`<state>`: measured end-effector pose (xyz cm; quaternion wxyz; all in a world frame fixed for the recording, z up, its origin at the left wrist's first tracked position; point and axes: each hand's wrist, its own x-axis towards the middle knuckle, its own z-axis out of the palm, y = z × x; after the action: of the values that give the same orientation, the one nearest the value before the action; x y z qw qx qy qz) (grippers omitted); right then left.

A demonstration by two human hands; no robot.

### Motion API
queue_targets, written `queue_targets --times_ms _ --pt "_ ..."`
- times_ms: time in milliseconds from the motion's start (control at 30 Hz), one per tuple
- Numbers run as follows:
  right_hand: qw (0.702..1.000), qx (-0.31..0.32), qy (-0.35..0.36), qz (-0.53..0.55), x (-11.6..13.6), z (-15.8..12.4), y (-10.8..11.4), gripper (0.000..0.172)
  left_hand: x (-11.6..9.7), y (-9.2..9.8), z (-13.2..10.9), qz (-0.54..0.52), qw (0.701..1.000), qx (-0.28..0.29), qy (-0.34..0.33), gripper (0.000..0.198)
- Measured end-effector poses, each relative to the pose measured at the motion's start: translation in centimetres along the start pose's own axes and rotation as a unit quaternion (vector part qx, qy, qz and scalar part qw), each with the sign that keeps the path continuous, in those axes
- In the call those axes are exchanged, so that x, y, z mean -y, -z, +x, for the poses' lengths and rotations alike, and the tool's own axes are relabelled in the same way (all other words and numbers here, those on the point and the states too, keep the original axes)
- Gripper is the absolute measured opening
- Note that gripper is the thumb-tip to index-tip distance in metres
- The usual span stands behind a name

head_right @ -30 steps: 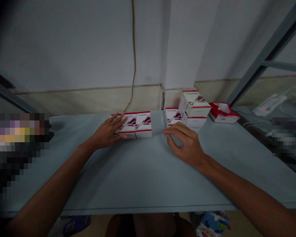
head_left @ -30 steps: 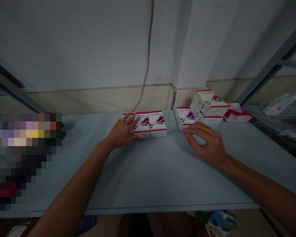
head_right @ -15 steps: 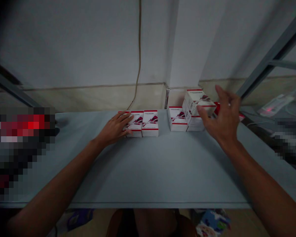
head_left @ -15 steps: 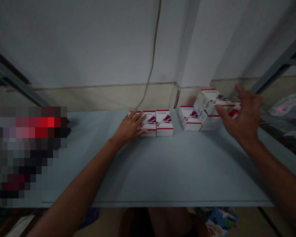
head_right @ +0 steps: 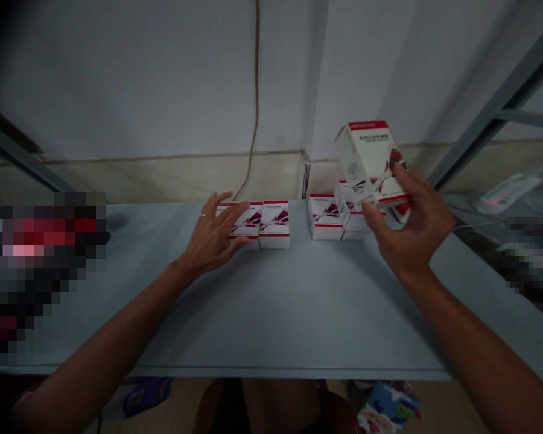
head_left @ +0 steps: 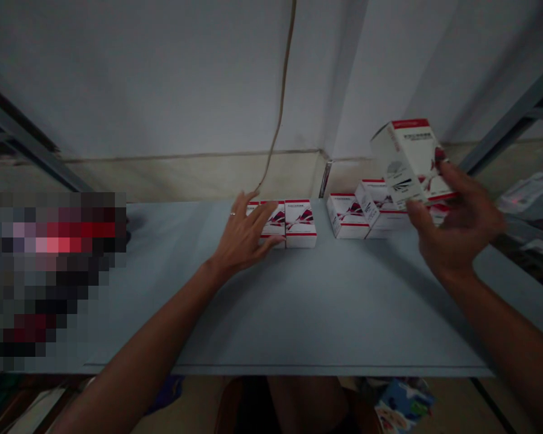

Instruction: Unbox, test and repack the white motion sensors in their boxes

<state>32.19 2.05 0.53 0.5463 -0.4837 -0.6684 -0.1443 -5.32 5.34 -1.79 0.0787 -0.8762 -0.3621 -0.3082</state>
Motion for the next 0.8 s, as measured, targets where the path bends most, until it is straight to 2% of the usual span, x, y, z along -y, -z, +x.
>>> queue_targets --times_ms 67,133,200,267,333,400,500,600,700,800 --pt "0.98 -0.073 0.074 0.169 1.6 -1.1 -0.9 0.059 -2.3 0.0 0.1 -0.131 0.991 -0.023 -0.034 0.072" --pt "0.957 -0.071 0.108 0.259 3.7 -2.6 -1.9 0.063 -4.6 -0.3 -0.1 -0.26 0.965 0.006 -0.04 0.072" --pt "0.946 0.028 0.114 0.303 5.9 -4.2 -2.6 0.079 -6.5 -0.6 -0.5 -0.346 0.936 0.038 -0.048 0.073" --pt "0.934 0.133 0.133 0.303 7.6 -5.3 -2.8 0.088 -7.8 -0.8 -1.1 -0.401 0.915 0.036 -0.033 0.067" --pt "0.924 0.184 0.147 0.3 8.6 -5.6 -2.6 0.083 -8.5 -0.9 -1.5 -0.43 0.903 0.0 0.003 0.057" --pt "0.922 0.202 0.139 0.3 8.8 -5.4 -2.3 0.068 -8.7 -0.8 -1.6 -0.439 0.897 -0.048 0.029 0.049" --pt "0.918 0.221 0.08 0.321 8.1 -4.7 -2.0 0.049 -8.2 -0.3 -1.2 -0.403 0.908 -0.101 0.048 0.047" --pt "0.894 0.223 -0.007 0.388 7.3 -4.6 -2.2 0.044 -7.2 0.1 -0.6 -0.245 0.958 -0.135 0.057 0.071" --pt "0.876 0.219 -0.066 0.425 6.7 -4.7 -2.5 0.047 -6.1 0.0 -0.2 -0.115 0.984 -0.134 -0.005 0.097" --pt "0.878 0.218 -0.108 0.413 6.2 -4.3 -3.0 0.063 -5.6 -0.1 0.0 -0.07 0.987 -0.137 -0.053 0.099"
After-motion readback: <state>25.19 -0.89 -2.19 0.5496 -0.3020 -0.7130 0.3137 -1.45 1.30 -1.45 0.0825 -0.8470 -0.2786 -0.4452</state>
